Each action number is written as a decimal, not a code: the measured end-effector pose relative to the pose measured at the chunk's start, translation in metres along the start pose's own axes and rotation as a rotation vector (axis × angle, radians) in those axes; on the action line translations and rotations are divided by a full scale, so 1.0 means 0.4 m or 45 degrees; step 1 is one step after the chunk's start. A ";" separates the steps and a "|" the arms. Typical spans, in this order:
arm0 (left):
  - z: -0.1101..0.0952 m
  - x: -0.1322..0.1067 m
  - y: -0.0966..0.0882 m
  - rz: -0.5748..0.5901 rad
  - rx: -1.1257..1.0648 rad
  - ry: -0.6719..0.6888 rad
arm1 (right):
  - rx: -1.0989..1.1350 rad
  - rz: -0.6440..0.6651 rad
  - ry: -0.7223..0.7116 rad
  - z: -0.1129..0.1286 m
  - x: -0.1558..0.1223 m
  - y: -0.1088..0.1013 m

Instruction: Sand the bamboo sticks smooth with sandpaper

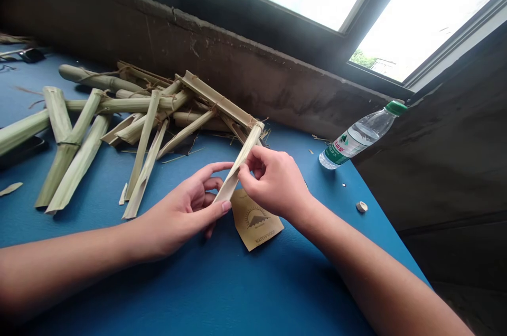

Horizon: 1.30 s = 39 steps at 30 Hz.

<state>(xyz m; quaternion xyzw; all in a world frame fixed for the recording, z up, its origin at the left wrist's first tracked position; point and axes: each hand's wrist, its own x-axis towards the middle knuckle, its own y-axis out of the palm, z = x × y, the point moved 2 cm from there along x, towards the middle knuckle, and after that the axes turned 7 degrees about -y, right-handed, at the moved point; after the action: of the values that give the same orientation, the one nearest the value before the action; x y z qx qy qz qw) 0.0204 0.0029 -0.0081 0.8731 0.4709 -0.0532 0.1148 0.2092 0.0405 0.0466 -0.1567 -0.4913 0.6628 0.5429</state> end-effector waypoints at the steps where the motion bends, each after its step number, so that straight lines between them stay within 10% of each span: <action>1: 0.000 -0.002 0.001 -0.001 0.013 0.008 | -0.020 -0.009 -0.009 0.003 -0.002 0.004; 12: -0.009 0.012 -0.012 0.010 -0.199 -0.029 | 0.642 -0.442 0.044 -0.041 0.013 0.008; 26: -0.020 0.013 -0.005 0.000 -0.171 -0.094 | 0.774 -0.121 -0.003 -0.030 -0.010 0.077; 39: -0.014 -0.016 -0.002 -0.135 0.422 0.002 | 0.536 -0.234 -0.108 -0.011 -0.027 0.074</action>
<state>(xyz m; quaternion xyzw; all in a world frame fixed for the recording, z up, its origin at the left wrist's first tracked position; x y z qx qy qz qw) 0.0159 -0.0005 -0.0013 0.8540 0.5011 -0.1356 -0.0341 0.1996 0.0352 0.0167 0.0333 -0.3767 0.7044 0.6007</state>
